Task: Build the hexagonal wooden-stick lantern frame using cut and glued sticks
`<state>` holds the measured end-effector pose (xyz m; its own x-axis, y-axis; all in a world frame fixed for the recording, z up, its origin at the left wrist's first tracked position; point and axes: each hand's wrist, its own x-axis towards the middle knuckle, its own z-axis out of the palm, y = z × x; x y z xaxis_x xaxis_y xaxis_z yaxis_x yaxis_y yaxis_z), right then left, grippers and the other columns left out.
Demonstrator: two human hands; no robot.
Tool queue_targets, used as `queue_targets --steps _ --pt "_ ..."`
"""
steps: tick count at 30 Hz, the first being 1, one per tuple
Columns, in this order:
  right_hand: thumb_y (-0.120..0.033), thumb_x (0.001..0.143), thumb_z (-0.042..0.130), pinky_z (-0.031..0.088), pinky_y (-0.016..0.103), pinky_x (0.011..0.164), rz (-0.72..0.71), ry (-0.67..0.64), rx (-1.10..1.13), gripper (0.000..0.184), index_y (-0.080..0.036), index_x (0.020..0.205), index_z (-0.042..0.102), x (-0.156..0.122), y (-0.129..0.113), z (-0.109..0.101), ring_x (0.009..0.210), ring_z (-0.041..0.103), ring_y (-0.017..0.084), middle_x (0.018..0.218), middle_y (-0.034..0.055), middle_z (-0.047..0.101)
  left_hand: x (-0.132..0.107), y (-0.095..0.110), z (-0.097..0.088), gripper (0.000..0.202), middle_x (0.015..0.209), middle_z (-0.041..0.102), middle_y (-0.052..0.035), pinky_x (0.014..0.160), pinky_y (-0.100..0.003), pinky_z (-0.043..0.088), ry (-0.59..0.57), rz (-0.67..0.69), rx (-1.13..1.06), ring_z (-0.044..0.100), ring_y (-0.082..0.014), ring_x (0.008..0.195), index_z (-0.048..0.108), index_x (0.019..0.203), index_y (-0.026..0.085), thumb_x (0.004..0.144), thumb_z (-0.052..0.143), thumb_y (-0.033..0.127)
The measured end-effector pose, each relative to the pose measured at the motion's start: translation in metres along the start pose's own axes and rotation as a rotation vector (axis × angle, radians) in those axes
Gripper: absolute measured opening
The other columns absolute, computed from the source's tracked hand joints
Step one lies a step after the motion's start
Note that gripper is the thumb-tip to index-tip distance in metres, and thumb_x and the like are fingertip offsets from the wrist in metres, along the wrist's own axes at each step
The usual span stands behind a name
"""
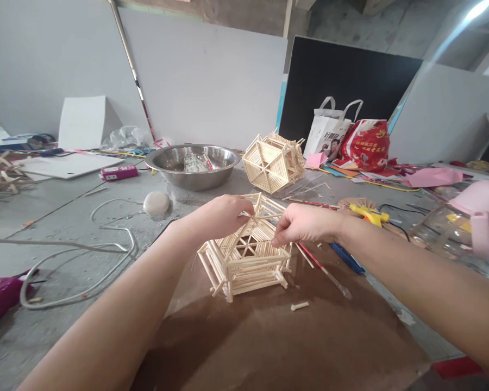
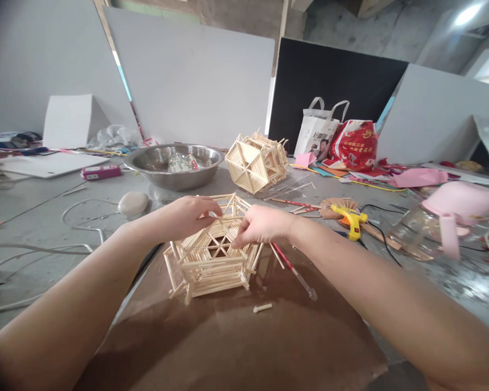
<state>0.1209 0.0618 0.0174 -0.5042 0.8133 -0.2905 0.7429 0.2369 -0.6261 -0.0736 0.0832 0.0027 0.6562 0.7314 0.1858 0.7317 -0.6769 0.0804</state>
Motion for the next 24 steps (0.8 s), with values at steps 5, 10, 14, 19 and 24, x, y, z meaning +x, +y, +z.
queue_targets --steps 5,10,14,19,24 --pt "-0.035 0.055 0.064 0.03 0.021 0.05 -0.003 -0.004 -0.012 0.021 -0.015 0.062 0.066 0.001 0.0 0.0 0.054 0.041 0.009 0.053 -0.0036 0.049 0.0 0.001 -0.002 0.026 0.09 0.063 0.001 0.068 -0.023 0.041 -0.016 -0.019 -0.001 0.057 -0.0132 0.078 0.06 0.087 0.023 0.073 0.039 0.019" --pt "-0.036 0.056 0.064 0.03 0.021 0.051 0.0 -0.016 -0.024 0.024 -0.015 0.066 0.066 0.001 0.002 0.0 0.055 0.041 0.009 0.054 -0.0026 0.049 -0.003 -0.003 -0.009 0.029 0.099 0.06 -0.0006 0.069 -0.023 0.042 -0.035 -0.064 -0.004 0.057 -0.0134 0.079 0.056 0.098 0.023 0.073 0.044 0.027" --pt "-0.037 0.057 0.063 0.029 0.021 0.05 -0.011 -0.013 -0.029 0.023 -0.015 0.064 0.065 0.001 0.003 0.0 0.054 0.039 0.009 0.053 -0.0033 0.046 -0.006 -0.005 -0.015 0.027 0.098 0.058 -0.0029 0.07 -0.024 0.042 0.003 -0.111 0.011 0.057 -0.0131 0.078 0.056 0.097 0.021 0.075 0.041 0.028" --pt "-0.037 0.058 0.062 0.027 0.021 0.048 -0.023 -0.018 -0.033 0.023 -0.014 0.062 0.064 0.0 0.002 -0.001 0.052 0.036 0.008 0.051 -0.004 0.041 -0.007 -0.003 -0.019 0.025 0.09 0.059 -0.0036 0.067 -0.025 0.041 0.051 -0.159 0.032 0.056 -0.013 0.073 0.057 0.089 0.019 0.076 0.038 0.027" --pt "-0.037 0.058 0.062 0.027 0.021 0.049 -0.03 -0.021 -0.032 0.023 -0.014 0.063 0.064 0.0 0.002 -0.001 0.053 0.036 0.008 0.051 -0.0038 0.042 -0.006 -0.002 -0.019 0.024 0.084 0.061 -0.0032 0.065 -0.025 0.04 0.06 -0.151 0.031 0.055 -0.0135 0.072 0.057 0.085 0.017 0.075 0.036 0.024"
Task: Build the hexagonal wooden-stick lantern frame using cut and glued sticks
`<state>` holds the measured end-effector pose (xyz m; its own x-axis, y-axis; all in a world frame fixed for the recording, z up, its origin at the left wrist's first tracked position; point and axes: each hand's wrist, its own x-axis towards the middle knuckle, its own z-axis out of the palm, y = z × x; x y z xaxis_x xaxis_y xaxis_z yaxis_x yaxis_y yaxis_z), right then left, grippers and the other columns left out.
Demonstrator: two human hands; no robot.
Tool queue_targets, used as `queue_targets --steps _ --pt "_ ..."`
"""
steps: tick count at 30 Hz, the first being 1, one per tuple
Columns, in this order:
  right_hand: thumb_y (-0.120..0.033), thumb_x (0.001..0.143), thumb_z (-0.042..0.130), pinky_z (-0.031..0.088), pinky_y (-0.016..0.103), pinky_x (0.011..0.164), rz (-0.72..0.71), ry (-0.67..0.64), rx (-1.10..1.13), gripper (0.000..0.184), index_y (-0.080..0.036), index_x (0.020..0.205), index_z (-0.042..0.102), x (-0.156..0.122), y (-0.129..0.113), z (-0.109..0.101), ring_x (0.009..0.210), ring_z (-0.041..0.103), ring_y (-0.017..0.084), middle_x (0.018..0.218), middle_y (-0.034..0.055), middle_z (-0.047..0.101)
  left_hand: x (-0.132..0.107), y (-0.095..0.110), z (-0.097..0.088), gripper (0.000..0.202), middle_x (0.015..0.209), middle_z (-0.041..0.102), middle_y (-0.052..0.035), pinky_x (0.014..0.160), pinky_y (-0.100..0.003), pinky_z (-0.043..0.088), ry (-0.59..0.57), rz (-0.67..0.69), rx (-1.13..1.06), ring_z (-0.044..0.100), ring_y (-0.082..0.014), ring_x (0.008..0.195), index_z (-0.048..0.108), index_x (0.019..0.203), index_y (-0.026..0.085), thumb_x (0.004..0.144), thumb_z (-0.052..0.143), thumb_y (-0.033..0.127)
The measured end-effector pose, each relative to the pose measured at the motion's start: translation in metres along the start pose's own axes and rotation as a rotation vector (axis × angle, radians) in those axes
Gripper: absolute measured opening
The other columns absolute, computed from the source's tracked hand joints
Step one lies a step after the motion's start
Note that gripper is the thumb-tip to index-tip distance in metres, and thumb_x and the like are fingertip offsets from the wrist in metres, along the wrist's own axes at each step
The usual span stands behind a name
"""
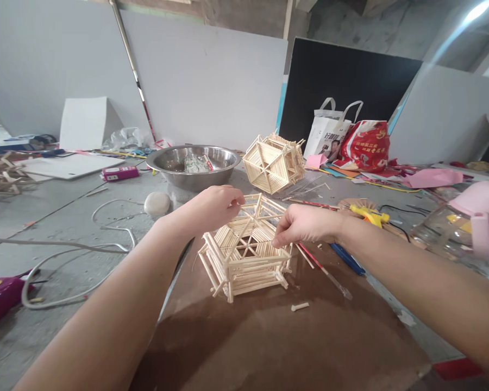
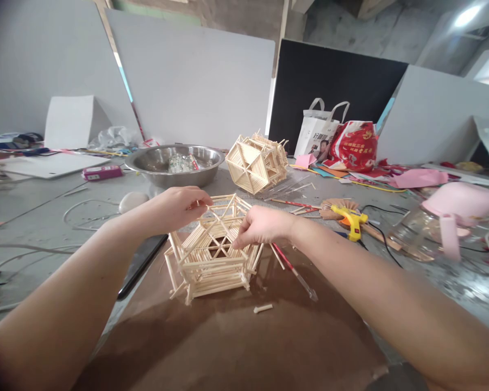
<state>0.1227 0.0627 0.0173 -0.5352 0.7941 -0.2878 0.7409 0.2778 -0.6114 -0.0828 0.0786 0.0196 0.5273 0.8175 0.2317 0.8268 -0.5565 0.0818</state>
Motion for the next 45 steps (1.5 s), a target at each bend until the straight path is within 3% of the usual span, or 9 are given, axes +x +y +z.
queue_targets --steps 34,41,45 --pt "-0.036 0.058 0.062 0.029 0.022 0.051 0.019 0.005 -0.007 0.022 -0.015 0.062 0.063 -0.001 -0.002 0.001 0.054 0.039 0.009 0.052 -0.0037 0.045 0.001 -0.003 0.003 0.025 0.079 0.062 -0.0005 0.06 -0.023 0.038 -0.025 -0.028 -0.044 0.054 -0.0119 0.067 0.058 0.082 0.021 0.076 0.035 0.03" --pt "-0.037 0.057 0.063 0.025 0.022 0.047 0.009 0.005 0.039 0.022 -0.015 0.06 0.062 0.0 0.0 0.001 0.05 0.034 0.008 0.048 -0.0052 0.04 -0.002 -0.006 -0.009 0.026 0.08 0.063 -0.0004 0.059 -0.023 0.039 0.04 -0.149 -0.009 0.055 -0.0131 0.068 0.059 0.082 0.022 0.075 0.037 0.032" --pt "-0.036 0.057 0.063 0.024 0.022 0.046 0.042 0.004 0.066 0.022 -0.014 0.06 0.061 -0.001 0.0 0.002 0.048 0.034 0.007 0.048 -0.0052 0.042 -0.007 -0.009 -0.023 0.024 0.076 0.062 -0.0002 0.06 -0.024 0.039 0.241 -0.291 0.01 0.054 -0.0128 0.063 0.059 0.085 0.022 0.073 0.041 0.033"
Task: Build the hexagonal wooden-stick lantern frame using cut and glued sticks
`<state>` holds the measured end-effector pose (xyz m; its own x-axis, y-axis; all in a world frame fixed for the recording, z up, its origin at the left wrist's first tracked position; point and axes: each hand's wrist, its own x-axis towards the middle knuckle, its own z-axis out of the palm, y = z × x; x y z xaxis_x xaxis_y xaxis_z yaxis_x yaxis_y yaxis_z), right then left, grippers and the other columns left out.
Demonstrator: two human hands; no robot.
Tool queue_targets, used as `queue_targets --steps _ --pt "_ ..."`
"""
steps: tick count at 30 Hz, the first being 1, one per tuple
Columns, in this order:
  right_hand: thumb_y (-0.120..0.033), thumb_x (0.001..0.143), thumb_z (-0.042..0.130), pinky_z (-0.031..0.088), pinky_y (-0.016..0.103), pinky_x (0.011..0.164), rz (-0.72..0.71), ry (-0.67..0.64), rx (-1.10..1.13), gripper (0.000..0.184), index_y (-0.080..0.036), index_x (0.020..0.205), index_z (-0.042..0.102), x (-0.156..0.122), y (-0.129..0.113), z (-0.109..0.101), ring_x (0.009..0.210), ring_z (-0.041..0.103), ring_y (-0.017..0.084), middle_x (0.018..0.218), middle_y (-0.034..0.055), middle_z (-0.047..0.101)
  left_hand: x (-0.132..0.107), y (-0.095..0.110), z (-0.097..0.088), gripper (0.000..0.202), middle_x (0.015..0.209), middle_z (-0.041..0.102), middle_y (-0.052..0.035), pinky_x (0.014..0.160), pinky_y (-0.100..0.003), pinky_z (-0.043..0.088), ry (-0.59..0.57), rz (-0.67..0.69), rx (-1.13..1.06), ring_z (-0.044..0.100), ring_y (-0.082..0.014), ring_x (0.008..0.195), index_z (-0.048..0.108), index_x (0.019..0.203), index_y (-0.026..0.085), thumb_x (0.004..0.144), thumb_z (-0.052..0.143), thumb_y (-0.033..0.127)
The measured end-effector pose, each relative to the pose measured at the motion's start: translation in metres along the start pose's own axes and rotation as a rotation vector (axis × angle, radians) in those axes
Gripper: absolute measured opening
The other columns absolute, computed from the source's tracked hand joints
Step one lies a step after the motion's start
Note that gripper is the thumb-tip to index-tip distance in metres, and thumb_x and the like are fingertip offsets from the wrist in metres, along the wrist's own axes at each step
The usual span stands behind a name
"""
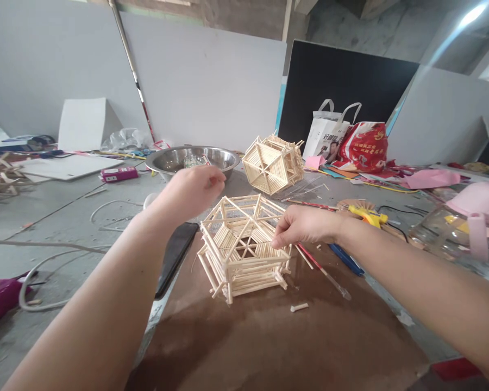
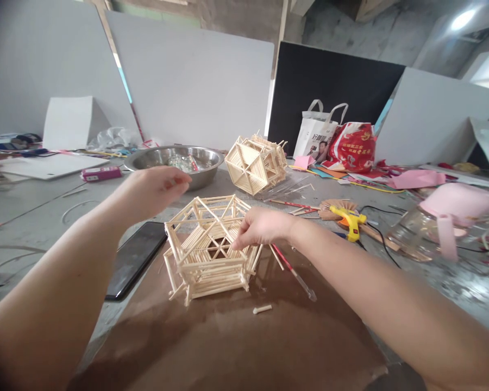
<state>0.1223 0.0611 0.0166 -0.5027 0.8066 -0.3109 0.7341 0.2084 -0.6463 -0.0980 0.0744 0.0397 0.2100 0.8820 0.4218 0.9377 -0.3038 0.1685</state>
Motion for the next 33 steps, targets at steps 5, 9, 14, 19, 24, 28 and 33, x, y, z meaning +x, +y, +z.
queue_targets --steps 5,9,14,19,24,28,33 --pt "-0.035 0.057 0.063 0.024 0.021 0.046 0.021 0.001 0.006 0.021 -0.014 0.059 0.061 -0.001 -0.002 0.0 0.048 0.034 0.007 0.048 -0.0055 0.042 -0.002 -0.001 -0.01 0.021 0.071 0.06 0.0003 0.059 -0.023 0.039 0.137 -0.113 -0.061 0.052 -0.0119 0.06 0.059 0.08 0.022 0.072 0.042 0.033" --pt "-0.036 0.057 0.064 0.022 0.021 0.044 0.008 0.0 -0.005 0.022 -0.014 0.06 0.062 -0.003 -0.002 -0.001 0.046 0.032 0.006 0.047 -0.006 0.041 -0.001 0.001 -0.006 0.022 0.07 0.06 0.0 0.061 -0.025 0.039 0.102 -0.098 -0.061 0.052 -0.0127 0.063 0.059 0.081 0.022 0.074 0.04 0.033" --pt "-0.045 0.061 0.06 0.019 0.021 0.042 -0.02 -0.014 0.024 0.031 -0.014 0.057 0.058 -0.002 0.001 -0.001 0.042 0.027 0.005 0.043 -0.0077 0.033 0.0 0.003 -0.003 0.025 0.076 0.06 -0.0018 0.067 -0.026 0.039 0.053 -0.043 -0.038 0.054 -0.0144 0.071 0.058 0.083 0.02 0.076 0.038 0.033" --pt "-0.049 0.063 0.058 0.02 0.021 0.04 -0.045 -0.038 0.113 0.036 -0.015 0.056 0.054 -0.006 0.0 -0.004 0.039 0.027 0.004 0.042 -0.0076 0.035 0.0 0.004 -0.001 0.025 0.076 0.061 -0.0018 0.066 -0.026 0.039 0.008 -0.013 -0.044 0.054 -0.0145 0.071 0.058 0.082 0.021 0.076 0.038 0.036" --pt "-0.049 0.065 0.056 0.023 0.02 0.038 -0.022 0.222 0.229 0.037 -0.014 0.078 0.06 -0.03 0.019 -0.027 0.039 0.033 0.004 0.055 -0.0031 0.049 0.0 0.005 0.0 0.025 0.076 0.061 -0.0027 0.065 -0.027 0.039 -0.003 0.021 -0.042 0.054 -0.0152 0.07 0.057 0.081 0.021 0.076 0.038 0.036" --pt "-0.051 0.07 0.048 0.027 0.021 0.041 0.146 0.542 0.073 0.037 -0.016 0.078 0.059 -0.05 0.077 -0.043 0.041 0.036 0.006 0.06 -0.0014 0.052 0.0 0.003 0.0 0.025 0.074 0.062 -0.0021 0.061 -0.027 0.039 -0.026 0.008 -0.041 0.053 -0.015 0.066 0.057 0.079 0.021 0.075 0.038 0.036" --pt "-0.041 0.069 0.047 0.034 0.027 0.057 0.428 0.656 -0.384 0.025 -0.019 0.066 0.06 -0.055 0.147 -0.038 0.067 0.055 0.019 0.071 0.004 0.061 -0.001 0.007 0.001 0.024 0.074 0.062 -0.001 0.054 -0.026 0.037 -0.121 -0.006 -0.019 0.053 -0.016 0.066 0.057 0.079 0.023 0.074 0.038 0.037"
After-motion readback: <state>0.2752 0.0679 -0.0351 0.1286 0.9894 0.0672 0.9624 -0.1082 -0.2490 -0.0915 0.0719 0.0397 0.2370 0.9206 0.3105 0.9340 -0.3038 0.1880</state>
